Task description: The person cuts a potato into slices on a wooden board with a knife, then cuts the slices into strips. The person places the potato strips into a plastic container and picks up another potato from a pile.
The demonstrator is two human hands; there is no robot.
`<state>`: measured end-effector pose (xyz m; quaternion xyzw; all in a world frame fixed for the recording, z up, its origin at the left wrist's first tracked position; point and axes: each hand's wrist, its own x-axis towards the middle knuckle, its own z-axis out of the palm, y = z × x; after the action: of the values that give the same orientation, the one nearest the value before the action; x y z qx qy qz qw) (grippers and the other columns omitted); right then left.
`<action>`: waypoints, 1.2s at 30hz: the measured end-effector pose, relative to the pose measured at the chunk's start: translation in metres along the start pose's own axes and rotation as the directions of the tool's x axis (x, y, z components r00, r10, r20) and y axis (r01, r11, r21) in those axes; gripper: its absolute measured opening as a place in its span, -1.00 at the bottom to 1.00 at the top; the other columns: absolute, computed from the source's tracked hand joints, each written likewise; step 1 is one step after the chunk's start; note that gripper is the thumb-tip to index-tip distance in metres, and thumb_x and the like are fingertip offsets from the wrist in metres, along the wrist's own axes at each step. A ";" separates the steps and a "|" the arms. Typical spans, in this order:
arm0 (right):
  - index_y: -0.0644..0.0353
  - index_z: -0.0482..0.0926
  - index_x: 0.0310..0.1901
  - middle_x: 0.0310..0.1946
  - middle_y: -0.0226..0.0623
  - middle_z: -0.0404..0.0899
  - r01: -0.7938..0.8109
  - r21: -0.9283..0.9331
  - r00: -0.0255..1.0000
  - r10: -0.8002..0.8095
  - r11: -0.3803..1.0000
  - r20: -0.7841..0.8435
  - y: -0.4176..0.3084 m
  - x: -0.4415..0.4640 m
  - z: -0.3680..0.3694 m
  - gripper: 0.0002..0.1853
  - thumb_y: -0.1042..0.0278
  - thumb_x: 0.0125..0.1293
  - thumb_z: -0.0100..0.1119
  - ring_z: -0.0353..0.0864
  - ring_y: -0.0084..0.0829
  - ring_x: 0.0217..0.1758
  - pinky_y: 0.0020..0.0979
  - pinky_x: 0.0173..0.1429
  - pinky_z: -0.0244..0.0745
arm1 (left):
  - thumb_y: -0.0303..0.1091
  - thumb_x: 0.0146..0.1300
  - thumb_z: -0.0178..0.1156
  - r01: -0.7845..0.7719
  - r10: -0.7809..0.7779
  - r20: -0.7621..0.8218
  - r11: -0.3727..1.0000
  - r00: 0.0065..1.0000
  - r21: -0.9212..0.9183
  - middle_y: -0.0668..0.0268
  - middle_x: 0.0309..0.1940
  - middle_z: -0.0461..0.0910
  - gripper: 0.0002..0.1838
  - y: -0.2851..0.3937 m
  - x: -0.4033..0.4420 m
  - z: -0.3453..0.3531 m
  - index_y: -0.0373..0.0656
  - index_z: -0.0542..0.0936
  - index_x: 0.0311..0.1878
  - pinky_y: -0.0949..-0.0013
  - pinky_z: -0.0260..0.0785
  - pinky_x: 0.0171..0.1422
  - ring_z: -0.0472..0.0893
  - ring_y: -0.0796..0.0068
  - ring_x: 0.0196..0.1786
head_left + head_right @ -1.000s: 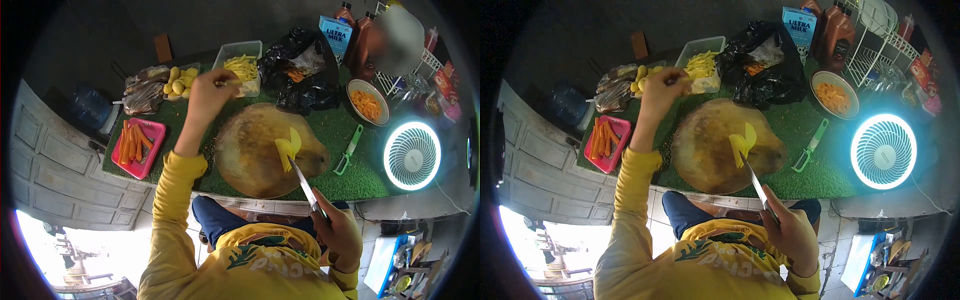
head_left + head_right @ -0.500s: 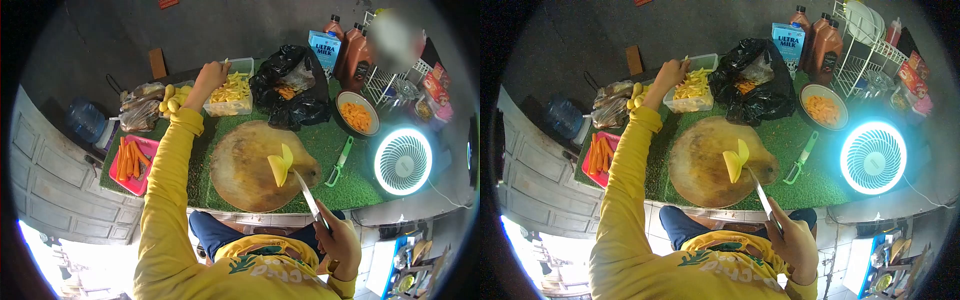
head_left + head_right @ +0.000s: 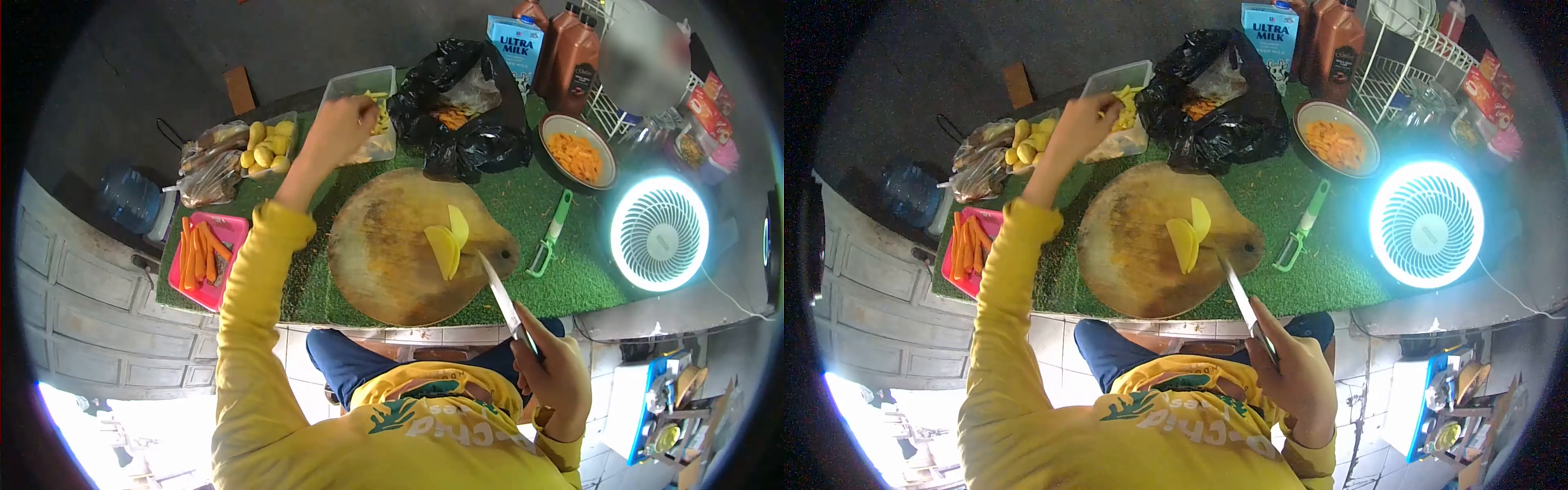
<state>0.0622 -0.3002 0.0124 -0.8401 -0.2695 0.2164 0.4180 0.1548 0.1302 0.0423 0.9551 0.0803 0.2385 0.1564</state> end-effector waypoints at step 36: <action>0.37 0.20 0.50 -0.47 0.07 0.62 0.231 -0.058 0.973 -0.230 0.971 0.020 -0.029 0.015 0.040 -0.30 0.55 0.34 0.18 0.68 -0.03 -0.50 -0.22 -0.37 0.53 | -0.37 0.16 0.44 -0.241 0.327 0.304 0.927 0.895 -0.289 0.20 0.13 0.60 -0.57 0.041 -0.155 -0.012 -0.18 0.65 0.11 0.14 0.43 0.30 0.59 0.09 0.19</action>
<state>0.0425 -0.2531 0.0118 -0.8138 -0.3744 0.1636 0.4133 0.0167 0.0598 -0.0006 0.9568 -0.1198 0.0949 0.2474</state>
